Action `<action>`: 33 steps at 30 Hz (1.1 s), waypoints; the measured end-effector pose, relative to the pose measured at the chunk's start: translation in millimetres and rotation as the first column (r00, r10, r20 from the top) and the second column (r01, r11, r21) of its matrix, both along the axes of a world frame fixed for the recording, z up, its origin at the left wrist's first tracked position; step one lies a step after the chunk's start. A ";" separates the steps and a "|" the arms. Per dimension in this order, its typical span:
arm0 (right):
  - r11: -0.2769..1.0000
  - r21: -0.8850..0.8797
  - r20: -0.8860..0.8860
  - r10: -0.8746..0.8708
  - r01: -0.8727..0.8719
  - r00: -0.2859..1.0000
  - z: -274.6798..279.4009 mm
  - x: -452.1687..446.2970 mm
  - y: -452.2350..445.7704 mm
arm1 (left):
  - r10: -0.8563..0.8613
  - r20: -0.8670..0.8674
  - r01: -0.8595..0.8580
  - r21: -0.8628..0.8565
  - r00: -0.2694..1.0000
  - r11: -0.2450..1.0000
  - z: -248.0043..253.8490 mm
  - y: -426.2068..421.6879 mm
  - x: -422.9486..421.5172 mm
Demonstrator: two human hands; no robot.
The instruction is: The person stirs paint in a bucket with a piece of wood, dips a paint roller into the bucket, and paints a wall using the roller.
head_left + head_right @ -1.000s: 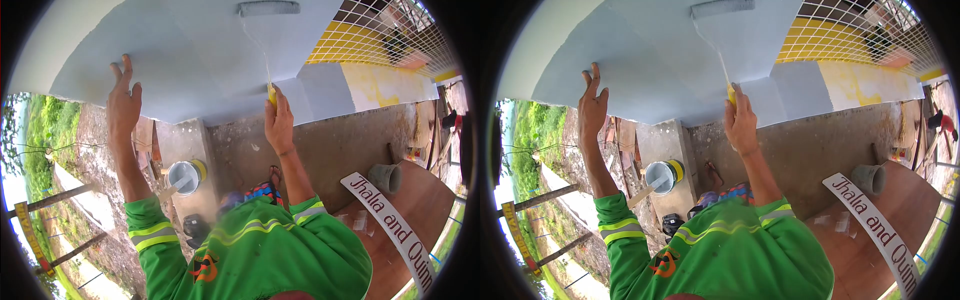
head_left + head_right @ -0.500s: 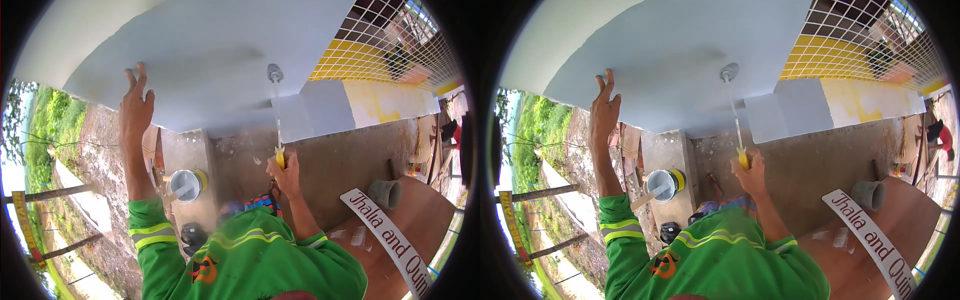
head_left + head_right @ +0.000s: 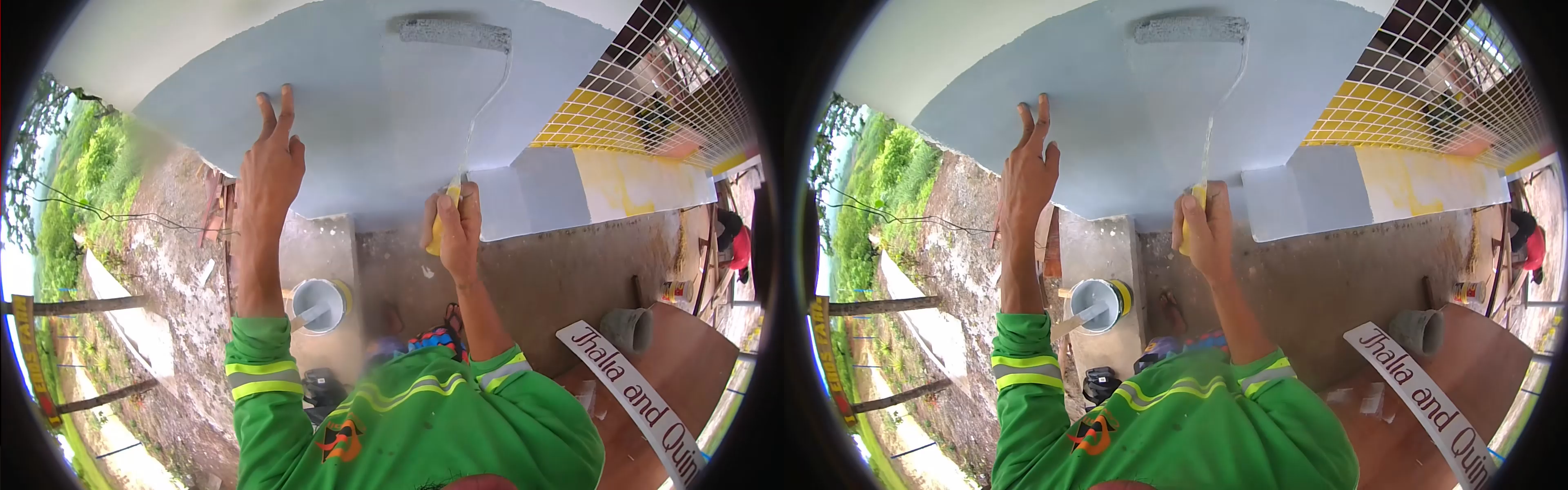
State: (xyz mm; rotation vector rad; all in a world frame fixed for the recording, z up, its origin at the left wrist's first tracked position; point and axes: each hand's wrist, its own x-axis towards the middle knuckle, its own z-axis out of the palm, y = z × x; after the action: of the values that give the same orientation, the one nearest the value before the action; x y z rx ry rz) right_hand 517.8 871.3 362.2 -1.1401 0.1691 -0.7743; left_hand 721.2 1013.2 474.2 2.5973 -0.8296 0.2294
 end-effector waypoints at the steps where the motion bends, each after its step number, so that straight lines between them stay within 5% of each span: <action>1: 1.000 0.017 0.026 -0.012 0.011 1.000 4.1 9.2 -1.9 | -0.014 -0.002 0.014 -0.007 1.000 1.000 -0.9 1.1 1.4; 4: 0.990 0.007 -0.165 -0.135 0.138 0.977 -5.3 23.7 -7.8 | -0.063 0.044 0.064 -0.026 0.997 0.998 -8.5 4.6 9.1; 11: 0.972 -0.144 -0.445 -0.231 0.186 0.865 -129.6 -10.9 5.1 | -0.072 0.063 0.072 0.003 0.995 0.997 -9.7 5.2 11.3; 14: 0.973 -0.123 -0.438 -0.230 0.195 0.869 -116.5 -7.7 6.8 | -0.063 0.031 0.062 0.018 0.998 0.998 -9.3 6.7 10.6; 17: 0.964 -0.139 -0.347 -0.261 0.226 0.901 -57.4 21.6 3.4 | -0.143 0.186 0.141 0.026 0.972 0.990 -22.6 12.4 19.1; 25: 0.947 -0.219 -0.218 -0.282 0.235 0.934 16.1 47.7 -3.6 | -0.096 0.048 0.098 -0.026 0.994 0.995 -31.8 28.7 -11.3; 33: 0.959 -0.133 -0.410 -0.283 0.250 0.867 -125.3 17.9 15.3 | -0.093 0.041 0.093 0.013 0.995 0.996 -67.9 53.3 -17.3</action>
State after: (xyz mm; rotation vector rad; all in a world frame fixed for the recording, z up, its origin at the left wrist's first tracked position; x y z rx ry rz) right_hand 535.7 886.6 237.0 -1.3673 0.6829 -0.7685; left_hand 703.9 1066.5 406.3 2.5647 -0.9667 0.2530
